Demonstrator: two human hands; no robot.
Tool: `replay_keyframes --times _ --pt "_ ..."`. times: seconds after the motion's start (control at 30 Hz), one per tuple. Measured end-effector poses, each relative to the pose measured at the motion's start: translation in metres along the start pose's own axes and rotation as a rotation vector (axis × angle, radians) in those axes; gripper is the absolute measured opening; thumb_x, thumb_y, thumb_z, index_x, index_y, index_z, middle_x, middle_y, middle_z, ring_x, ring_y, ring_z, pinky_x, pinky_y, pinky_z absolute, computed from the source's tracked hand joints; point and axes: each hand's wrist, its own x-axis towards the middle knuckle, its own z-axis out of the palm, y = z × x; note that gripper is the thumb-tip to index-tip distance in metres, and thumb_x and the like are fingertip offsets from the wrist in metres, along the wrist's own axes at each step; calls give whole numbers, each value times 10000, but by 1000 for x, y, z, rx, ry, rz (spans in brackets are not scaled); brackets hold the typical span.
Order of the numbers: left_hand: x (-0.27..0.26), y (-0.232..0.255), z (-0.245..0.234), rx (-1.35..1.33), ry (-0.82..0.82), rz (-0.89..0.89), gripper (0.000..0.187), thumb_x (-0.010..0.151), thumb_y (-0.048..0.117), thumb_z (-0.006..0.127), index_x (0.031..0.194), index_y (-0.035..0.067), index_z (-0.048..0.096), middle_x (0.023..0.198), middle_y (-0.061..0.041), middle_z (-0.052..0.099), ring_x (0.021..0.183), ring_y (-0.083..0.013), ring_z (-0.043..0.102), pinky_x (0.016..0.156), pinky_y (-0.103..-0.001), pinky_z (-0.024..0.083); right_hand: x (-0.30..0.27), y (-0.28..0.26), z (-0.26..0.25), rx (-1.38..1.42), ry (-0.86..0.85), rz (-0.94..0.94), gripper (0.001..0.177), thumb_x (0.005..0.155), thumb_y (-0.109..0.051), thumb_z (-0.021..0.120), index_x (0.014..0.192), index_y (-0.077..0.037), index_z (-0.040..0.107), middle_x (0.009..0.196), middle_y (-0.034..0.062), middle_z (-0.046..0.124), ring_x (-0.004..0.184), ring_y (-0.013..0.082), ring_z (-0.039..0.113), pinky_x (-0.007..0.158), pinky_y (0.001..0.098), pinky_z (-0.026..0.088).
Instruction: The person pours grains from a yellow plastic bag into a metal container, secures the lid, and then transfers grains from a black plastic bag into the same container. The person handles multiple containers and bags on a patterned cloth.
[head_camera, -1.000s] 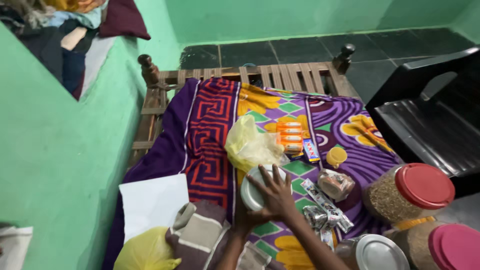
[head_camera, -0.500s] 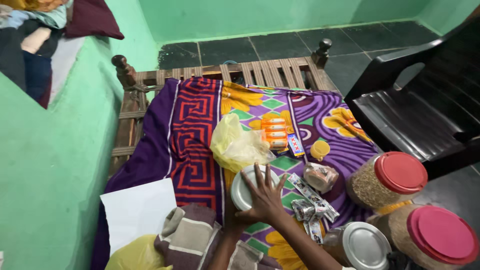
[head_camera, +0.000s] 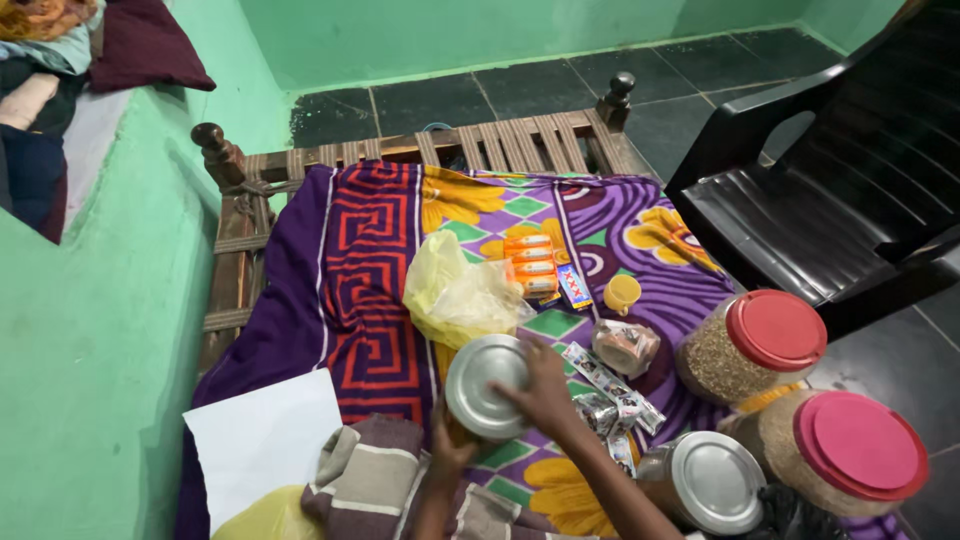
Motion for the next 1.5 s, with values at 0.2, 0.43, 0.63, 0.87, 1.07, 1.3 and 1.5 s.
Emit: replay_keyframes --times 0.2,0.43,0.63,0.87,1.07,1.3,1.5 --pt "7 -3 -17 283 540 -264 428 946 329 594 1249 31 653 1220 -122 669 1126 -235 626 954 -350 488 14 8 -10 96 -68 337 663 586 -492 933 979 16 765 911 187 763 826 312 757 759 394 571" --pt "6 25 14 770 600 -323 515 992 489 597 1126 -8 627 1047 -152 659 951 -261 647 852 -376 504 -22 20 5 225 59 427 653 787 -628 788 860 -7 599 728 148 642 630 255 628 571 400 503" --pt "11 10 24 618 597 -258 544 854 483 748 1097 15 613 976 -111 657 871 -233 627 777 -374 517 -62 25 -4 584 13 638 684 765 -611 793 1016 -3 606 886 168 693 745 243 680 604 373 543" --pt "5 21 40 139 530 -401 580 883 410 676 1371 101 622 1335 -77 664 1242 -225 607 1032 -399 460 -64 -8 -23 983 -199 823 808 797 -596 663 1495 -254 444 1239 139 667 931 298 745 607 463 622" --pt "8 27 53 83 561 -477 615 875 373 687 1416 90 611 1380 -114 652 1254 -268 617 1022 -431 484 -65 -8 -36 1153 -237 867 775 799 -549 669 1482 -239 475 1228 113 682 965 301 743 587 496 640" --pt "9 31 68 88 617 -492 580 865 335 705 1390 103 623 1336 -89 669 1208 -245 630 989 -415 501 -63 16 -10 1402 -57 878 650 850 -375 757 1396 -70 578 1156 136 705 993 266 711 811 426 633" --pt "35 43 94 311 445 -350 484 873 245 721 1315 59 661 1267 -98 654 1148 -224 629 960 -391 498 -56 13 -45 1442 -5 829 547 897 -326 709 1355 -65 566 1121 121 648 920 249 669 701 449 586"
